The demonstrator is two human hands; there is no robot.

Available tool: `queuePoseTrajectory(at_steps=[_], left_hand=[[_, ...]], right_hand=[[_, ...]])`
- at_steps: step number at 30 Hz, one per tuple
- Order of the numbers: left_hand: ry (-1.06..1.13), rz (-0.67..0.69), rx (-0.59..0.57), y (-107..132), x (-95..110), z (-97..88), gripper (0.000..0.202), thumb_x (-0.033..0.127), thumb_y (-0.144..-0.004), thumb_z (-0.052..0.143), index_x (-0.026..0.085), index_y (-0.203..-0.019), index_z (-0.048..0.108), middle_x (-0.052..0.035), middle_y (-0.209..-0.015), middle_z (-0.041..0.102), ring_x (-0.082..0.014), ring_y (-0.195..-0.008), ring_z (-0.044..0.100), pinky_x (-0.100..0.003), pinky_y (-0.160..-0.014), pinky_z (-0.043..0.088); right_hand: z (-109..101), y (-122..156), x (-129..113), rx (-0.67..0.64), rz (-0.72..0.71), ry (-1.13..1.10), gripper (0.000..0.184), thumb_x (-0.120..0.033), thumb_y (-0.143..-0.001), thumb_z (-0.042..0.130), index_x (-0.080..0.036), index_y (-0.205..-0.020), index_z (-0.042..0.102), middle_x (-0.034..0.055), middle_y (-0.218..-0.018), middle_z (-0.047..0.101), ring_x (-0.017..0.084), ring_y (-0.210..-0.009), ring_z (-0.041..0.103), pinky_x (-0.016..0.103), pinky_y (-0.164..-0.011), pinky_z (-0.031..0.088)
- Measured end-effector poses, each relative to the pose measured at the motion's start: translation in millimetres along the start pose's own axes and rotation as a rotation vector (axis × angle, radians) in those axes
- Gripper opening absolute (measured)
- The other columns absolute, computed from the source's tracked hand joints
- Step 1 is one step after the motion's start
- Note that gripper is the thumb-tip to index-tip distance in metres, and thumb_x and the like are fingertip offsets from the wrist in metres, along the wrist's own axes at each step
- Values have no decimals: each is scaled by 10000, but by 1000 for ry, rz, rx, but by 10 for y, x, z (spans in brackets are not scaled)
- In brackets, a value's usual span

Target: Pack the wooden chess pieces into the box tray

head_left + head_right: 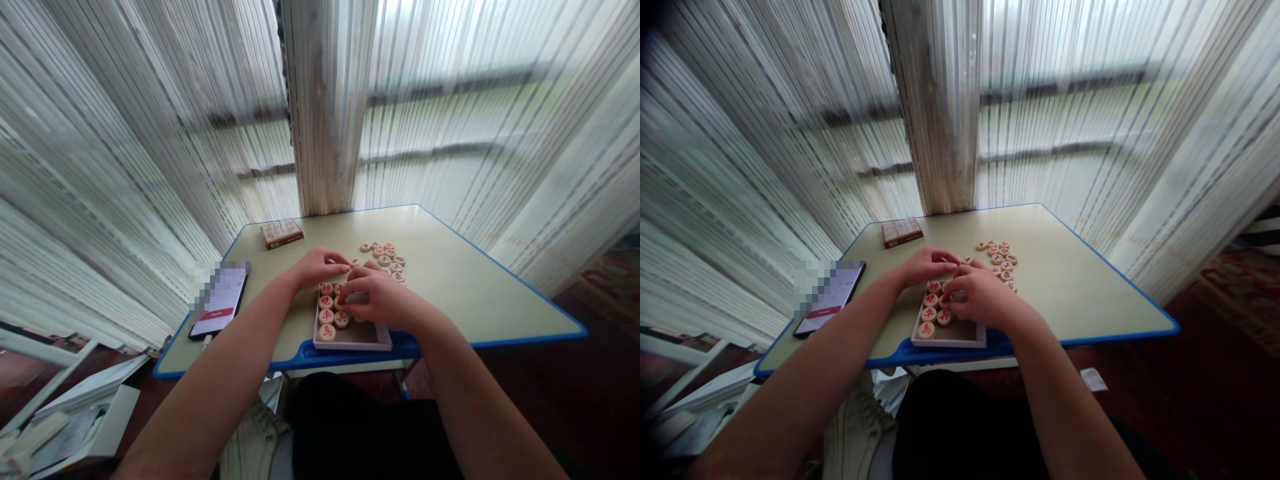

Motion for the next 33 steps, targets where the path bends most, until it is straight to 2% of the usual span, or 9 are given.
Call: queuePoseTrajectory(at_steps=[8,14,20,25,29,33], left_hand=[[-37,-5,-8,12,26,-2,370,364,-706,620,80,-931,690,-95,-850,708,-170,-738,629,-237,-631,473],[26,-12,-6,6,-10,6,374,370,-680,633,83,-913,690,-102,-893,705,-175,-770,632,-245,-663,482],[-10,-9,-14,9,6,5,392,405,-682,624,99,-916,698,-80,-837,710,-183,-747,634,-253,-649,484],[-9,2,-12,2,2,-4,378,382,-681,625,93,-913,698,-87,-865,709,-187,-774,634,-259,-677,488],[12,-5,-18,-6,-32,1,382,389,-681,637,94,-916,697,-96,-879,709,-185,-785,635,-260,-689,483],[-6,-17,7,5,-30,-20,375,389,-682,645,97,-909,700,-97,-892,709,-176,-784,629,-255,-688,470]], right_hand=[[-13,-12,-19,-9,0,-24,77,-252,-705,685,-224,-774,703,38,-932,624,222,-957,478,398,-909,346],[-94,19,66,32,51,-22,160,-241,-720,644,-218,-875,678,53,-950,599,219,-931,467,389,-869,373],[-88,24,48,22,92,-61,348,-235,-680,650,-199,-1023,609,58,-947,594,221,-937,466,370,-834,391],[-51,3,22,3,89,-42,257,-279,-686,660,-202,-929,628,60,-949,597,223,-942,463,346,-795,393],[-106,27,81,-7,99,-15,218,-301,-726,615,-183,-908,632,57,-897,605,205,-889,488,322,-772,389],[-96,114,159,-156,204,40,178,-308,-694,614,-181,-815,645,36,-751,603,160,-681,500,270,-601,361]])
Point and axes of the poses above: each hand's wrist, its own y-axis away from the middle knuckle, its own z-axis out of the palm, x = y × z, the point moved 8 cm from there along -y, towards the middle knuckle
